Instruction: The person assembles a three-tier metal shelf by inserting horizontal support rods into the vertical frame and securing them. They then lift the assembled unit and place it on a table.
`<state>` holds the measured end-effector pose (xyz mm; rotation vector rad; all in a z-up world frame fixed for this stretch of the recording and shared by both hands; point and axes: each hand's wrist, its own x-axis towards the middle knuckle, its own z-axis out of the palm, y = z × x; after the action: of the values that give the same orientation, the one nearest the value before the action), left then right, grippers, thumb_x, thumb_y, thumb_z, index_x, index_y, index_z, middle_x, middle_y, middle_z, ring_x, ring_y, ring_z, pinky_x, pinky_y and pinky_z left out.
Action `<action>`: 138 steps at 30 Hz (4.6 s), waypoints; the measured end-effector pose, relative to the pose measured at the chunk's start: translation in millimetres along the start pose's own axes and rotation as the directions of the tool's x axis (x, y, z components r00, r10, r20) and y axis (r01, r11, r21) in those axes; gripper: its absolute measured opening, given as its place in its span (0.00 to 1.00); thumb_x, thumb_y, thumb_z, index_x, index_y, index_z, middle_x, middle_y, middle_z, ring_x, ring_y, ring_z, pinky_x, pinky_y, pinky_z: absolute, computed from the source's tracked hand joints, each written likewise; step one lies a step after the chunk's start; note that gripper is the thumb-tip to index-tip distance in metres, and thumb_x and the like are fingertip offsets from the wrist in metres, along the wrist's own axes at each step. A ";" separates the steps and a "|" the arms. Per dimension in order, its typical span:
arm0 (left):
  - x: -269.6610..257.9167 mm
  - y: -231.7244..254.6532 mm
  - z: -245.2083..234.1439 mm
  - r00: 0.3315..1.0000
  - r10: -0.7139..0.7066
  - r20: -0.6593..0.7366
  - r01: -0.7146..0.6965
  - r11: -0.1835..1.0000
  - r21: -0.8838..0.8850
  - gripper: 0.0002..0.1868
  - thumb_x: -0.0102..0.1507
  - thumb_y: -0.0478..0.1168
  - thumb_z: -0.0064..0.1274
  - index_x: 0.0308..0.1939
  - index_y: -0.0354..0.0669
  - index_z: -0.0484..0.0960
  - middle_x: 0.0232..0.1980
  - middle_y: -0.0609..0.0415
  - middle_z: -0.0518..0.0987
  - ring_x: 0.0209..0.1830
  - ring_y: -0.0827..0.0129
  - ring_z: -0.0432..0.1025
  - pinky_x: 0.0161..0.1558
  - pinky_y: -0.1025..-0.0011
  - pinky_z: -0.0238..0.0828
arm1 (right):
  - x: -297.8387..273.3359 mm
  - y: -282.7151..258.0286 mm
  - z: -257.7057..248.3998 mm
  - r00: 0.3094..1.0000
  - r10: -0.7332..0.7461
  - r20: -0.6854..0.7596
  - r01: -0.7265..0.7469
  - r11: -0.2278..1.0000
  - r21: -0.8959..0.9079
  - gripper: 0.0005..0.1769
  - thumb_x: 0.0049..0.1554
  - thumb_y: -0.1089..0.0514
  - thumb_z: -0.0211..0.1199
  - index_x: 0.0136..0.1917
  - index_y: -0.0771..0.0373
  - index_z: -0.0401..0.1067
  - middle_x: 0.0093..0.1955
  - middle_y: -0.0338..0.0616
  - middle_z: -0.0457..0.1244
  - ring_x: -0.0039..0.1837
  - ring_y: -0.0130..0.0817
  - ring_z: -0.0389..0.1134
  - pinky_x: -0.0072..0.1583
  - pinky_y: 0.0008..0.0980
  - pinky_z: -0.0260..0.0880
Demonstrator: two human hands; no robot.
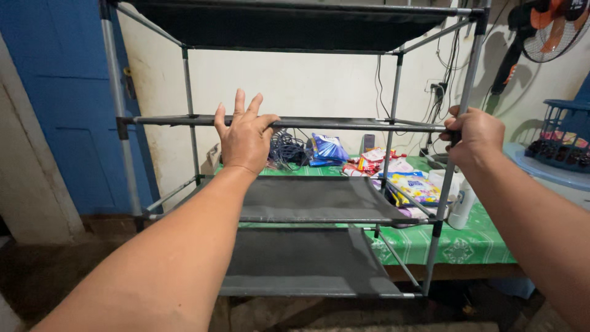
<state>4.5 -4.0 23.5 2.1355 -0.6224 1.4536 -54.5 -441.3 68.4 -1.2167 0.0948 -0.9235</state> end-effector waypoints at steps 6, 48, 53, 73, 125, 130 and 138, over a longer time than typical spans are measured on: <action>-8.4 -1.6 1.3 0.999 -0.035 0.039 0.036 0.999 -0.011 0.10 0.58 0.41 0.62 0.43 0.61 0.90 0.72 0.52 0.71 0.80 0.53 0.50 0.74 0.42 0.29 | -3.0 16.9 -5.5 0.999 -0.036 0.000 0.036 0.999 0.001 0.19 0.48 0.76 0.53 0.52 0.70 0.74 0.39 0.43 0.64 0.38 0.31 0.67 0.38 0.35 0.69; 9.5 -28.4 78.8 0.978 -0.160 0.133 0.167 0.985 -0.041 0.16 0.61 0.43 0.61 0.52 0.64 0.88 0.73 0.52 0.70 0.82 0.57 0.46 0.75 0.47 0.27 | 48.4 81.1 1.6 0.982 -0.039 0.183 0.019 0.994 0.107 0.04 0.63 0.63 0.60 0.49 0.63 0.75 0.39 0.44 0.64 0.37 0.36 0.64 0.37 0.34 0.59; 18.5 -39.5 98.2 0.979 -0.152 0.133 0.157 0.987 -0.029 0.15 0.61 0.44 0.61 0.51 0.66 0.88 0.72 0.53 0.71 0.81 0.58 0.46 0.76 0.46 0.27 | 58.6 90.1 13.3 0.995 -0.033 0.097 0.030 0.999 0.030 0.03 0.62 0.62 0.62 0.49 0.60 0.76 0.40 0.43 0.66 0.37 0.36 0.66 0.36 0.35 0.59; 41.3 -103.9 142.6 0.995 -0.041 0.089 0.049 0.995 -0.085 0.13 0.61 0.51 0.62 0.48 0.57 0.89 0.70 0.54 0.74 0.81 0.58 0.46 0.75 0.45 0.27 | 93.9 118.6 49.4 0.996 -0.068 0.060 0.066 0.997 0.033 0.02 0.63 0.64 0.62 0.49 0.62 0.75 0.39 0.44 0.66 0.37 0.36 0.67 0.38 0.36 0.63; 63.3 -174.5 186.7 0.953 0.130 0.274 -0.096 0.986 -0.134 0.19 0.65 0.60 0.53 0.51 0.60 0.88 0.65 0.54 0.78 0.78 0.55 0.56 0.72 0.40 0.29 | 167.9 205.9 59.1 0.983 -0.170 0.068 0.177 0.978 -0.108 0.09 0.67 0.59 0.60 0.61 0.54 0.73 0.46 0.35 0.67 0.39 0.30 0.70 0.37 0.33 0.62; 58.6 -178.9 183.8 0.953 0.093 0.289 -0.084 0.995 -0.044 0.24 0.64 0.64 0.53 0.50 0.55 0.88 0.64 0.52 0.79 0.76 0.52 0.57 0.70 0.38 0.32 | 173.6 217.9 48.8 0.973 -0.201 0.115 0.214 0.970 -0.118 0.13 0.69 0.61 0.58 0.66 0.58 0.71 0.49 0.35 0.65 0.44 0.28 0.69 0.42 0.32 0.66; 55.8 -172.1 188.8 0.968 0.072 0.242 -0.065 0.997 -0.037 0.26 0.62 0.66 0.54 0.45 0.53 0.90 0.56 0.56 0.83 0.75 0.50 0.59 0.69 0.39 0.35 | 159.8 212.4 52.3 0.866 -0.478 0.143 0.486 0.743 -0.459 0.31 0.58 0.71 0.63 0.74 0.61 0.63 0.67 0.44 0.54 0.64 0.33 0.64 0.62 0.30 0.75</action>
<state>263.9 8.6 -7.6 2.3090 -0.8074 1.2174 194.2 -496.2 -23.8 -1.7661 -0.0109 -1.4015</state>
